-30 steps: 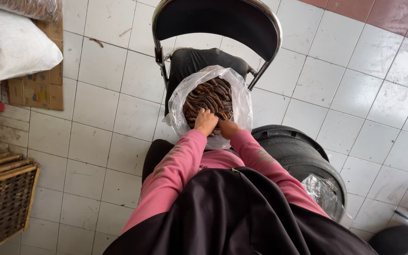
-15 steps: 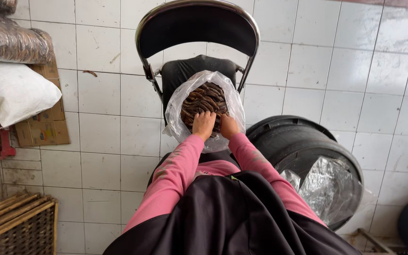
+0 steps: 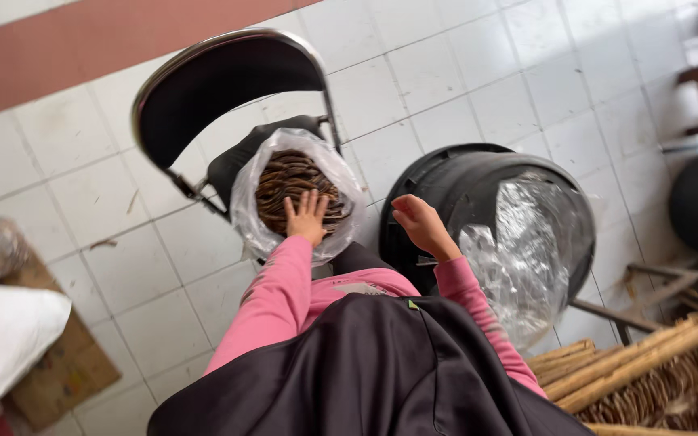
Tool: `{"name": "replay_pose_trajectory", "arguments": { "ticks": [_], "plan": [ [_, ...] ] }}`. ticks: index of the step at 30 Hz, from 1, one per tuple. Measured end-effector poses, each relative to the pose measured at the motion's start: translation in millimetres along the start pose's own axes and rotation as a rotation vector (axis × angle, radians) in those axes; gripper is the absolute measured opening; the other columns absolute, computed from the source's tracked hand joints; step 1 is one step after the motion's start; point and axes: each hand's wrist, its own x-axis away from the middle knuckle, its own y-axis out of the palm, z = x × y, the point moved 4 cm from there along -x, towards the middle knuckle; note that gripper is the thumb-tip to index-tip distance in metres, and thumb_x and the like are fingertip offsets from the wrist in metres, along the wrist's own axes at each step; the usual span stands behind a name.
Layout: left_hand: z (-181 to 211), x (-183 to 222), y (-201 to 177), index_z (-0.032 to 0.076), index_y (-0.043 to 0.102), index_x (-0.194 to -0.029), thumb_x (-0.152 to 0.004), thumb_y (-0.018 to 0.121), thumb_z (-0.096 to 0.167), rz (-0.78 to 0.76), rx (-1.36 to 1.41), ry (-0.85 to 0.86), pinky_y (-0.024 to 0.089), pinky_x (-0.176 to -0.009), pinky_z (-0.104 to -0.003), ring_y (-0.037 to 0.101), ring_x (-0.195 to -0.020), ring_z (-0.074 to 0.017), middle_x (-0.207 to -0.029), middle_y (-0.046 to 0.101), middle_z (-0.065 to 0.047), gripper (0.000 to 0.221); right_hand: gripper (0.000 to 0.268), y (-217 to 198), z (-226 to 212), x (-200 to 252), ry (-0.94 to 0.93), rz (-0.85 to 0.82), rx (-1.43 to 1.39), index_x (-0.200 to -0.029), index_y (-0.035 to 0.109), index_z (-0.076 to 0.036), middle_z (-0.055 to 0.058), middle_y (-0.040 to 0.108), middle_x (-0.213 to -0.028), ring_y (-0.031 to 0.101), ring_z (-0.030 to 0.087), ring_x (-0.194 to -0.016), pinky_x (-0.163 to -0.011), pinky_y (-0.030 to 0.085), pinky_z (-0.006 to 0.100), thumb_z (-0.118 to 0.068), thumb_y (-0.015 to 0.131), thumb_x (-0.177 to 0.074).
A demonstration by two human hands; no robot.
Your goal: The person picks up dried fruit slices from a plastic bag and arranges them in neat rows on a wooden tray, then picks up slices from the tray and puts them back into the bag.
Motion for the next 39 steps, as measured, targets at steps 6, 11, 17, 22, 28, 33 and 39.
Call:
{"name": "replay_pose_trajectory", "arguments": {
  "ticks": [6,11,17,22,28,33,39],
  "plan": [
    [-17.1,-22.3,23.1,0.024,0.000,-0.166,-0.094,0.059,0.060,-0.119,0.213,-0.151,-0.004,-0.120,-0.070,-0.004,-0.160,-0.0302,-0.174,-0.008,-0.007,0.100,0.026,-31.7,77.5,145.4,0.228,0.333,-0.181,-0.120,0.067,-0.001,0.008,0.075,-0.108,0.070,0.015,-0.101,-0.089,0.055,0.029,-0.017,0.066,-0.098],
    [-43.3,-39.5,18.6,0.007,0.036,-0.160,-0.092,0.068,0.066,-0.106,0.388,-0.089,0.022,-0.126,-0.055,0.026,-0.155,-0.0419,-0.167,0.025,-0.029,0.096,0.026,-6.0,106.2,297.4,0.376,0.568,-0.280,-0.120,0.068,-0.002,0.005,0.073,-0.106,0.066,0.012,-0.098,-0.085,0.053,0.029,-0.019,0.066,-0.100],
    [-63.5,-13.9,-24.3,0.000,0.057,-0.138,-0.101,0.065,0.029,0.250,1.068,-0.040,0.049,-0.107,-0.042,0.063,-0.123,-0.0290,-0.137,0.064,-0.017,0.048,0.024,29.3,84.5,465.8,0.478,0.846,-0.423,-0.120,0.068,-0.001,0.003,0.070,-0.104,0.063,0.009,-0.093,-0.083,0.052,0.026,-0.016,0.066,-0.101],
    [3.0,46.4,-90.5,0.001,0.057,-0.126,-0.105,0.058,0.009,0.566,1.414,0.073,0.054,-0.099,-0.032,0.063,-0.112,-0.0179,-0.124,0.063,-0.009,0.022,0.015,33.0,49.9,570.1,0.396,1.309,-0.412,-0.116,0.066,-0.001,0.001,0.070,-0.106,0.065,0.007,-0.094,-0.084,0.053,0.023,-0.011,0.064,-0.104],
    [203.5,198.9,-105.6,0.002,0.056,-0.133,-0.110,0.051,0.004,0.366,1.468,0.771,0.054,-0.097,-0.028,0.061,-0.111,-0.0130,-0.125,0.060,-0.006,0.023,0.011,51.4,50.3,637.1,0.519,1.570,-0.326,-0.110,0.069,-0.003,0.001,0.071,-0.099,0.065,0.008,-0.089,-0.080,0.053,0.023,-0.011,0.065,-0.104],
    [349.8,345.8,-83.5,0.006,0.066,-0.122,-0.100,0.062,0.004,0.130,1.053,1.243,0.055,-0.084,-0.030,0.069,-0.098,-0.0178,-0.113,0.071,-0.007,0.023,0.012,70.2,57.8,674.0,0.616,1.653,-0.297,-0.109,0.070,-0.003,0.003,0.068,-0.099,0.062,0.010,-0.086,-0.075,0.052,0.025,-0.012,0.066,-0.102],
    [465.5,460.9,-52.4,0.005,0.065,-0.119,-0.092,0.068,0.005,0.006,0.694,1.710,0.053,-0.087,-0.042,0.067,-0.100,-0.0339,-0.109,0.068,-0.016,0.028,0.013,53.9,73.1,747.8,0.730,1.734,-0.058,-0.110,0.071,-0.002,0.007,0.068,-0.107,0.067,0.017,-0.092,-0.076,0.055,0.029,-0.008,0.065,-0.101]
  ]
}}
